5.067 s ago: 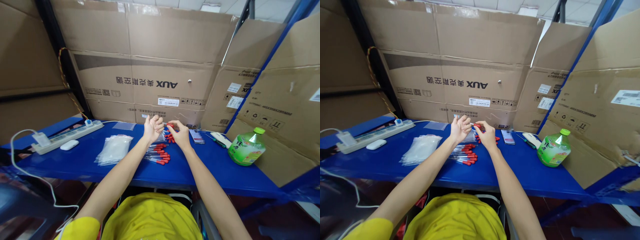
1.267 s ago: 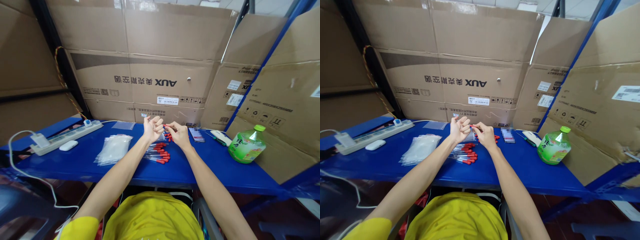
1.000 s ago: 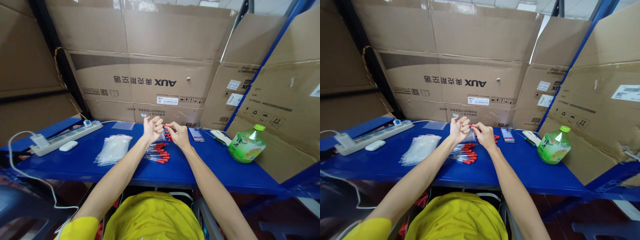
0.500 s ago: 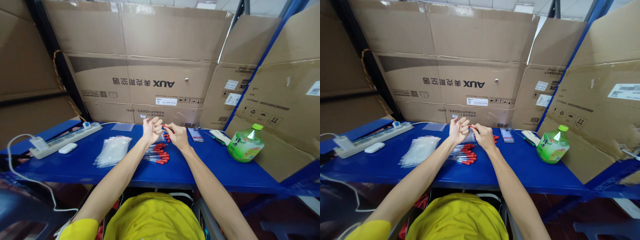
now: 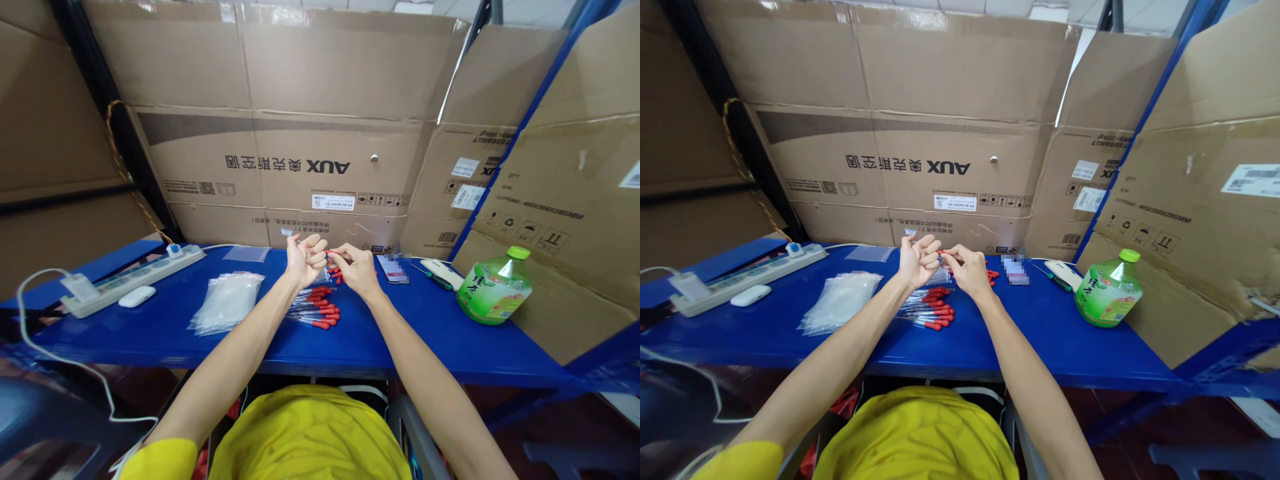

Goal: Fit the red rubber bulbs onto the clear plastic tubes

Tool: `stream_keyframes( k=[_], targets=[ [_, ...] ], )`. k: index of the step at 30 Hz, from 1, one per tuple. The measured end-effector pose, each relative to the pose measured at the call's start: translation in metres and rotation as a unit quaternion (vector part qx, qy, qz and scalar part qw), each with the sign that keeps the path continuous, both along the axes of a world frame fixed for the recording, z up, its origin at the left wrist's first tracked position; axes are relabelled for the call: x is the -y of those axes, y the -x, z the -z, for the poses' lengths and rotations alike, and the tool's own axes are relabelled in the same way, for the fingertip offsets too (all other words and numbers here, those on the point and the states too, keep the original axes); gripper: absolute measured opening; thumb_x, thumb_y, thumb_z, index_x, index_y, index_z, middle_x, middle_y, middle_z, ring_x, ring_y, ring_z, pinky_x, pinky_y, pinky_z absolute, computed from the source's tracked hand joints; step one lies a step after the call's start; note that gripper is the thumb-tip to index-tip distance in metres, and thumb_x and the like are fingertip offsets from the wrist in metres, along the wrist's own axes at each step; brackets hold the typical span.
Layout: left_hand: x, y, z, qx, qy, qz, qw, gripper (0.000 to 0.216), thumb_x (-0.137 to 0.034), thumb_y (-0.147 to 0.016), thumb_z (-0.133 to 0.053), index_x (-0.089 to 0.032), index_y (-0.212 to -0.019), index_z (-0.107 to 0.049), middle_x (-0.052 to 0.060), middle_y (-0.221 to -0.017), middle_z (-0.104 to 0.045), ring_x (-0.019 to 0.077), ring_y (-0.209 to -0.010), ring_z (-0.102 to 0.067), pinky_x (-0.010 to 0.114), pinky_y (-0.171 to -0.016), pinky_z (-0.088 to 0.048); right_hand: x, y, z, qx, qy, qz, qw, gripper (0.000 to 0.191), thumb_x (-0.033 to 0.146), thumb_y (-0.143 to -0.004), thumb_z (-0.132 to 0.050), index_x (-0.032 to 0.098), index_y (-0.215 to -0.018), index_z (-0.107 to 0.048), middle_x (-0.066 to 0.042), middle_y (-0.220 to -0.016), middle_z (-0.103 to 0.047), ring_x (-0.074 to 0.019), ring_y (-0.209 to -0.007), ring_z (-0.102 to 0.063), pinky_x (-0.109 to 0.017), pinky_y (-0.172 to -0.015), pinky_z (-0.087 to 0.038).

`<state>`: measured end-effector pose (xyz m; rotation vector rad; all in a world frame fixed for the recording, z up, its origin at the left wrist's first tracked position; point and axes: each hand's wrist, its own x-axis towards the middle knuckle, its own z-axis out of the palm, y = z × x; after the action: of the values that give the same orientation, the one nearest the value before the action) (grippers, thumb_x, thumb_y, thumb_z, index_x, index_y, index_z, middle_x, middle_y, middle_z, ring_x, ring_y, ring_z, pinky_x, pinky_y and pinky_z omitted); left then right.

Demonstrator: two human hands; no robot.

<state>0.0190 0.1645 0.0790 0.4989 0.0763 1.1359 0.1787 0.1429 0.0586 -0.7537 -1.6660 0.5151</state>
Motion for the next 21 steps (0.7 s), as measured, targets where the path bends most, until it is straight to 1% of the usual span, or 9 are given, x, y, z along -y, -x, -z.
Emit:
stream_keyframes(
  k=[4, 9, 12, 15, 17, 18, 20, 21],
  targets=[
    [0.002, -0.002, -0.001, 0.006, 0.0, -0.005, 1.0, 0.043, -0.048, -0.1, -0.036, -0.023, -0.07, -0.019, -0.007, -0.058, -0.024, 0.0056, -0.034, -0.021, 0.021, -0.036, -0.01, 0.001, 0.0, 0.0, -0.001, -0.015, 0.004, 1.0, 0.029, 0.051, -0.092, -0.067, 0.022, -0.088, -0.073, -0.006, -0.08, -0.08, -0.027, -0.074, -0.079, -0.034, -0.068, -0.063],
    [0.005, -0.003, -0.003, 0.012, 0.008, -0.025, 1.0, 0.043, -0.048, -0.101, -0.036, -0.022, -0.07, -0.023, -0.006, -0.058, -0.025, 0.0055, -0.034, -0.02, 0.021, -0.035, -0.012, -0.002, 0.002, 0.004, 0.003, -0.025, 0.029, 0.999, 0.026, 0.048, -0.093, -0.067, 0.023, -0.094, -0.075, -0.007, -0.09, -0.081, -0.0273, -0.083, -0.079, -0.035, -0.076, -0.063],
    [0.006, -0.003, -0.003, -0.004, -0.022, -0.022, 1.0, 0.045, -0.052, -0.103, -0.032, -0.021, -0.071, -0.029, -0.006, -0.06, -0.03, 0.0048, -0.035, -0.019, 0.019, -0.035, -0.016, -0.003, 0.002, 0.005, 0.002, -0.044, 0.045, 0.998, 0.024, 0.046, -0.093, -0.067, 0.024, -0.099, -0.075, -0.006, -0.097, -0.081, -0.0261, -0.088, -0.079, -0.035, -0.081, -0.063],
    [0.004, -0.003, -0.003, -0.036, -0.06, -0.032, 0.997, 0.049, -0.056, -0.104, -0.023, -0.02, -0.074, -0.037, -0.004, -0.062, -0.039, 0.0044, -0.035, -0.02, 0.018, -0.035, -0.017, -0.003, 0.001, 0.003, 0.01, -0.065, 0.058, 0.996, 0.022, 0.041, -0.093, -0.067, 0.023, -0.101, -0.075, -0.006, -0.098, -0.081, -0.024, -0.086, -0.078, -0.034, -0.082, -0.062],
    [0.0, -0.002, -0.003, -0.07, -0.073, -0.062, 0.993, 0.053, -0.058, -0.104, -0.019, -0.02, -0.076, -0.042, -0.002, -0.065, -0.046, 0.0049, -0.035, -0.023, 0.019, -0.036, -0.016, -0.003, 0.0, 0.001, 0.019, -0.069, 0.062, 0.996, 0.02, 0.039, -0.092, -0.067, 0.022, -0.1, -0.075, -0.006, -0.097, -0.08, -0.0224, -0.083, -0.077, -0.033, -0.081, -0.061],
    [-0.003, -0.002, -0.003, -0.092, -0.07, -0.09, 0.989, 0.053, -0.058, -0.104, -0.018, -0.02, -0.076, -0.043, -0.001, -0.066, -0.049, 0.0052, -0.035, -0.024, 0.019, -0.036, -0.015, -0.003, -0.001, 0.0, 0.026, -0.067, 0.065, 0.995, 0.019, 0.038, -0.092, -0.067, 0.022, -0.099, -0.075, -0.005, -0.095, -0.08, -0.0216, -0.08, -0.076, -0.032, -0.08, -0.06],
    [-0.011, 0.002, -0.002, -0.146, -0.041, -0.173, 0.973, 0.051, -0.054, -0.104, -0.018, -0.02, -0.075, -0.042, 0.001, -0.067, -0.054, 0.0054, -0.035, -0.024, 0.019, -0.037, -0.012, -0.004, -0.003, -0.001, 0.043, -0.059, 0.072, 0.995, 0.017, 0.036, -0.091, -0.067, 0.022, -0.097, -0.075, -0.004, -0.092, -0.079, -0.0204, -0.078, -0.074, -0.031, -0.078, -0.059],
    [-0.016, 0.005, -0.001, -0.172, -0.014, -0.225, 0.959, 0.049, -0.052, -0.105, -0.02, -0.02, -0.075, -0.041, 0.0, -0.065, -0.054, 0.0054, -0.035, -0.023, 0.019, -0.038, -0.011, -0.006, -0.004, -0.001, 0.054, -0.056, 0.074, 0.994, 0.016, 0.036, -0.091, -0.067, 0.022, -0.095, -0.075, -0.004, -0.091, -0.079, -0.02, -0.078, -0.073, -0.031, -0.077, -0.058]
  ],
)
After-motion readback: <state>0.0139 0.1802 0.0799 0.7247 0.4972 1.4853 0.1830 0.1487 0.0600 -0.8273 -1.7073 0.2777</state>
